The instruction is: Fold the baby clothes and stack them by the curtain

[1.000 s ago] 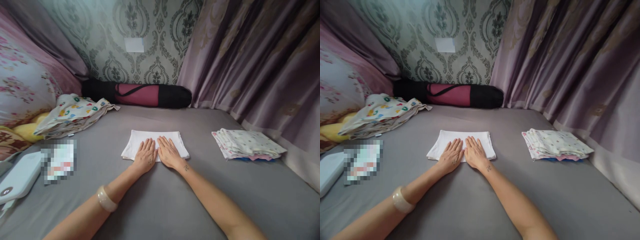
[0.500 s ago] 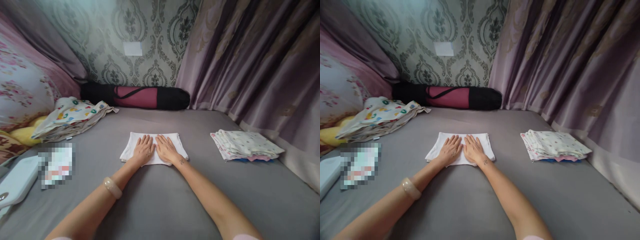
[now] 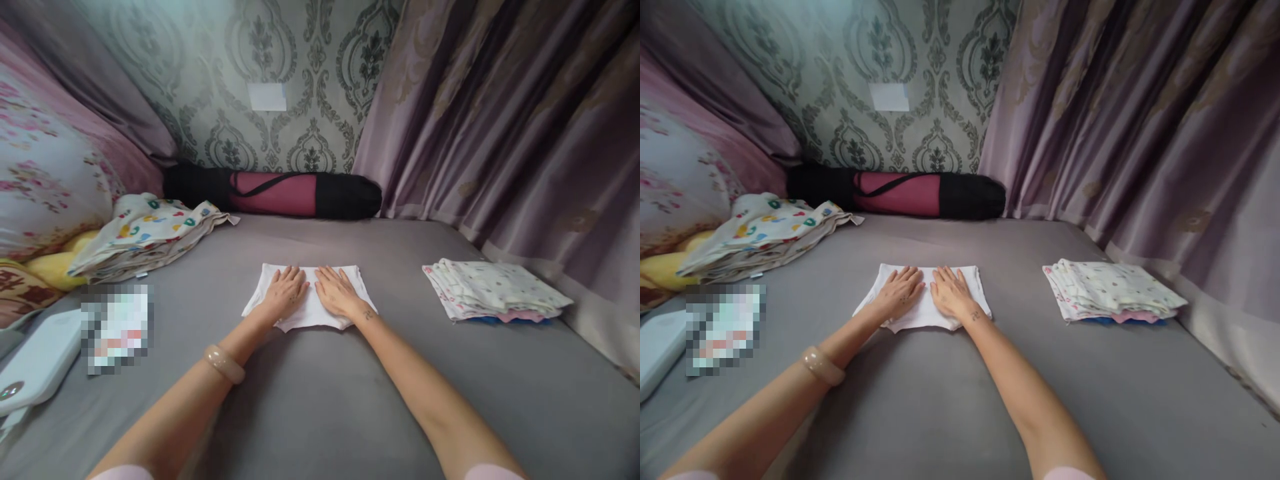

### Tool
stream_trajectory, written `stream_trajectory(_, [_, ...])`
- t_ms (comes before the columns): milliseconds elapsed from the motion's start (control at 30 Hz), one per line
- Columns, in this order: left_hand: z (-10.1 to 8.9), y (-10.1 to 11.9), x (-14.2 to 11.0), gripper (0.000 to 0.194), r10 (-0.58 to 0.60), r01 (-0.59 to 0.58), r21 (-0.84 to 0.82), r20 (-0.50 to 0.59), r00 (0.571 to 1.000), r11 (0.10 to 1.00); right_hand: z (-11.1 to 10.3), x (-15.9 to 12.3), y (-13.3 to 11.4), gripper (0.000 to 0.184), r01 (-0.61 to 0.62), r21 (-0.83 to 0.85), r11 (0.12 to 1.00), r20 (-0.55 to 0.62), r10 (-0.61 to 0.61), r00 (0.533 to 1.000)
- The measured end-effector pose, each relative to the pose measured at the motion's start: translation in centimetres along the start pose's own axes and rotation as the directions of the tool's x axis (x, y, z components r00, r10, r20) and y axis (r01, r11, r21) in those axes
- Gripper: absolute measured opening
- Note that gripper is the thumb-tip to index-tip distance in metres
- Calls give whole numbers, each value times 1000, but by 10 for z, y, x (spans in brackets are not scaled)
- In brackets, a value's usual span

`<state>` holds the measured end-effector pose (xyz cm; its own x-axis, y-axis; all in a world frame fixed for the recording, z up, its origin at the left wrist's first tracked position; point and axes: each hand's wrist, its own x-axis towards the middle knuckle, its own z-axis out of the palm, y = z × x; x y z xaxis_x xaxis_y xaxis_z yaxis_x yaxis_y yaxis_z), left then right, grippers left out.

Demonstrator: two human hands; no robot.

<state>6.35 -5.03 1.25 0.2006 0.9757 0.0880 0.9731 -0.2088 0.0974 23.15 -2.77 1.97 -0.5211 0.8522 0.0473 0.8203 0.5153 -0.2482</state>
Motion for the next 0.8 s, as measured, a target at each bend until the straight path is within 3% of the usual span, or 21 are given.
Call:
stream_trajectory(100, [0,-1,5,51,-2,3,7,-32,999,1000,-1,3,-2,55,23,-6,1000,-55,-23,998])
stream_trajectory(200, [2,-3,8,52,19,-19,-14,48,999,1000,-1,5,-2,56,34,18,999,22,-34,999])
stream_trajectory(267, [4,-5,8,53,5,-4,-17,40,999,1000,-1,5,0,56,30,25,999,14,-30,999])
stream_trajectory(400, [5,-12,4,56,-71,73,27,-81,994,997,-1,1,10,58,-58,-14,998,-123,56,991])
stream_trajectory(533, [2,-15,1,59,-91,91,12,1,996,996,-1,-2,19,59,-122,-12,992,-26,121,992])
stream_trajectory(700, [0,-20,-1,61,-172,176,26,-102,980,984,-2,-5,27,61,-165,-36,986,-148,159,976])
stream_trajectory(800, [-2,-25,-2,61,-197,197,0,-31,980,980,-5,-8,32,62,-205,-13,979,-67,204,977])
